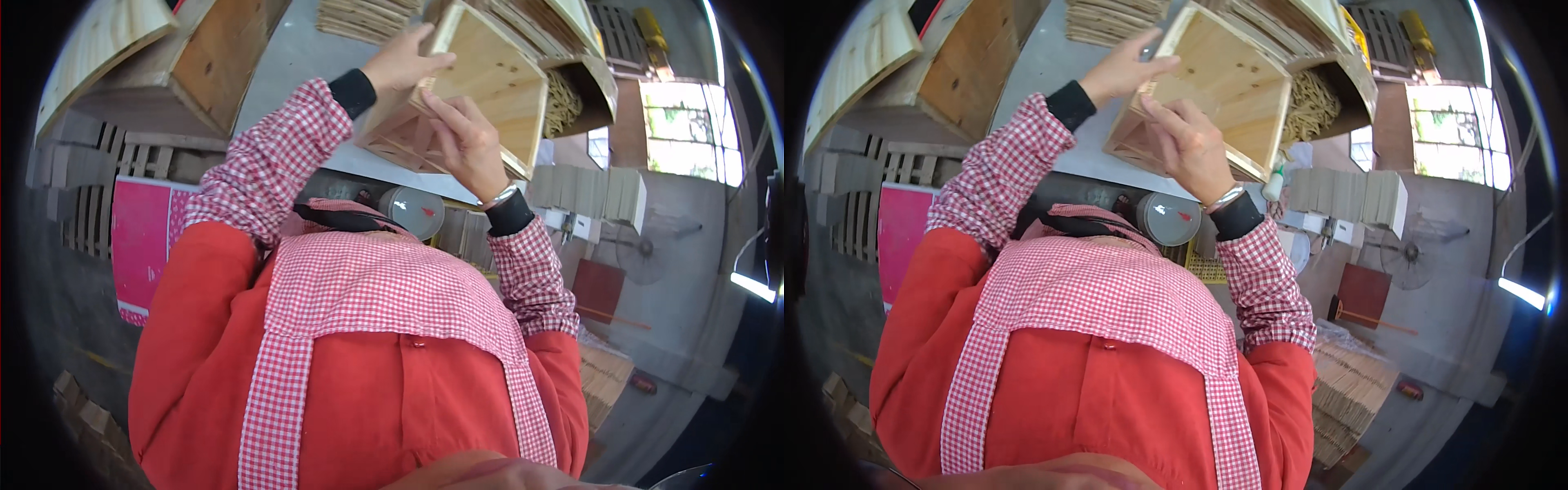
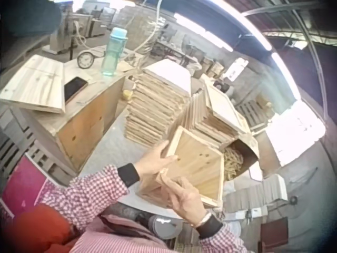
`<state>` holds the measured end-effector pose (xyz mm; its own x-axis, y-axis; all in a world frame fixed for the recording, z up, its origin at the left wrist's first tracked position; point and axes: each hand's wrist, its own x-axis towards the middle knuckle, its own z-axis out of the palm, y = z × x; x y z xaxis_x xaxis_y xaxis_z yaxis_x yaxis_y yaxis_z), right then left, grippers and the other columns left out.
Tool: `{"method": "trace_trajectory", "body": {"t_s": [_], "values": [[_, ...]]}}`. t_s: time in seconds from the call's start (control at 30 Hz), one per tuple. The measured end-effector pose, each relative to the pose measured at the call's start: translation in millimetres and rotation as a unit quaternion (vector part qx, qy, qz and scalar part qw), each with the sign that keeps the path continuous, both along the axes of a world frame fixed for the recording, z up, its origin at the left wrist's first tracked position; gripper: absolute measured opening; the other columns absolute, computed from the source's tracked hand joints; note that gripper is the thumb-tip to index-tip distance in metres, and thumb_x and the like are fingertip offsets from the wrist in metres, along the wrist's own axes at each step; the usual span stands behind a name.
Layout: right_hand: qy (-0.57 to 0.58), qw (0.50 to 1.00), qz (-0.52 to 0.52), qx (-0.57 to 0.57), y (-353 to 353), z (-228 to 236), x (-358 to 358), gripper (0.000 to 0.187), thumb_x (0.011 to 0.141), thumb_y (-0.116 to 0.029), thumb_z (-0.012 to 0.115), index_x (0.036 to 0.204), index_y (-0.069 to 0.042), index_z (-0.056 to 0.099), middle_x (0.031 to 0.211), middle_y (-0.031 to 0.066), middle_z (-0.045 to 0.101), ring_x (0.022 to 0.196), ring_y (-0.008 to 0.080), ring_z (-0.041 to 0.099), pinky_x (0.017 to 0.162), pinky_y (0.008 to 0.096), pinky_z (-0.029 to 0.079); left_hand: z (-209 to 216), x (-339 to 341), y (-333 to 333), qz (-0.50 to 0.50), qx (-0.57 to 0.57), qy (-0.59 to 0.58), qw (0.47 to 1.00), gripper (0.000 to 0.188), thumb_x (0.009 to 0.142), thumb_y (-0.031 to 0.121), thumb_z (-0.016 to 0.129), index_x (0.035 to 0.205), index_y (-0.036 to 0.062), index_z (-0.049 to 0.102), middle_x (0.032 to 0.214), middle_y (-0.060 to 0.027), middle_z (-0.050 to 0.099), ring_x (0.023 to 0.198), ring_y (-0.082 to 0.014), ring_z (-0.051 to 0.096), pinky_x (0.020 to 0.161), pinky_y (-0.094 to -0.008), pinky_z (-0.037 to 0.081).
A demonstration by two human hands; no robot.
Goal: Applying glue to wood panels and joining them together to assemble small wooden boxes.
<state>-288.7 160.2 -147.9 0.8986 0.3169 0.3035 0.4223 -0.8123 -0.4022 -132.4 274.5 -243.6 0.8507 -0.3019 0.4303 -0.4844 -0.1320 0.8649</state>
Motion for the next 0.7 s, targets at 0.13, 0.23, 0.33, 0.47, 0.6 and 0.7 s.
{"method": "trace_trajectory", "body": {"t_s": [0.13,0.23,0.33,0.47,0.6,0.7], "values": [[-0.071,0.997,0.001,-0.014,-25,8,4,0.038,0.083,-0.004,0.064,0.12,-0.007,0.062,0.096,0.0156,0.062,0.089,0.0287,0.062,0.078,0.0361,0.05,33,36,-17,0.068,0.234,-0.24,0.94,0.053,0.088,0.034,0.058,0.126,-0.0023,0.05,0.124,-0.0181,0.055,0.117,-0.0299,0.05,0.1,-0.0439,0.038],[-0.19,0.975,-0.091,-0.071,-88,12,18,0.036,0.084,-0.01,0.065,0.119,-0.003,0.061,0.103,0.0175,0.061,0.094,0.0325,0.061,0.081,0.0382,0.049,62,30,-16,0.056,0.295,-0.291,0.908,0.055,0.087,0.04,0.056,0.124,-0.0001,0.052,0.131,-0.0195,0.052,0.126,-0.0353,0.045,0.109,-0.0507,0.031],[-0.129,0.954,-0.238,-0.129,-163,9,36,0.036,0.089,-0.023,0.057,0.121,-0.007,0.06,0.105,0.0202,0.063,0.096,0.0367,0.061,0.084,0.0416,0.049,89,10,-14,0.037,0.279,-0.31,0.908,0.058,0.083,0.042,0.061,0.122,-0.0008,0.053,0.129,-0.019,0.053,0.125,-0.0363,0.045,0.109,-0.0504,0.03],[-0.025,0.962,-0.259,-0.088,-189,-10,53,0.039,0.091,-0.031,0.05,0.12,-0.008,0.06,0.094,0.0234,0.065,0.089,0.0381,0.063,0.078,0.0464,0.05,104,8,-24,0.018,0.476,-0.19,0.858,0.055,0.081,0.038,0.062,0.121,0.0008,0.054,0.126,-0.0158,0.056,0.123,-0.0337,0.047,0.105,-0.0523,0.032],[-0.001,0.953,-0.256,-0.164,-189,-3,62,0.039,0.091,-0.035,0.047,0.119,-0.011,0.061,0.083,0.0234,0.065,0.08,0.04,0.064,0.071,0.0513,0.05,70,20,-18,-0.001,0.196,-0.313,0.929,0.047,0.08,0.035,0.062,0.114,0.0026,0.057,0.118,-0.0152,0.059,0.114,-0.0324,0.054,0.095,-0.052,0.04],[-0.003,0.946,-0.245,-0.214,-199,-3,72,0.035,0.09,-0.034,0.047,0.115,-0.014,0.063,0.079,0.0215,0.065,0.077,0.0409,0.064,0.067,0.0508,0.05,102,11,-26,0.047,0.377,-0.197,0.904,0.041,0.079,0.032,0.062,0.108,0.0037,0.058,0.112,-0.0145,0.061,0.104,-0.0318,0.058,0.086,-0.0496,0.045]]}}
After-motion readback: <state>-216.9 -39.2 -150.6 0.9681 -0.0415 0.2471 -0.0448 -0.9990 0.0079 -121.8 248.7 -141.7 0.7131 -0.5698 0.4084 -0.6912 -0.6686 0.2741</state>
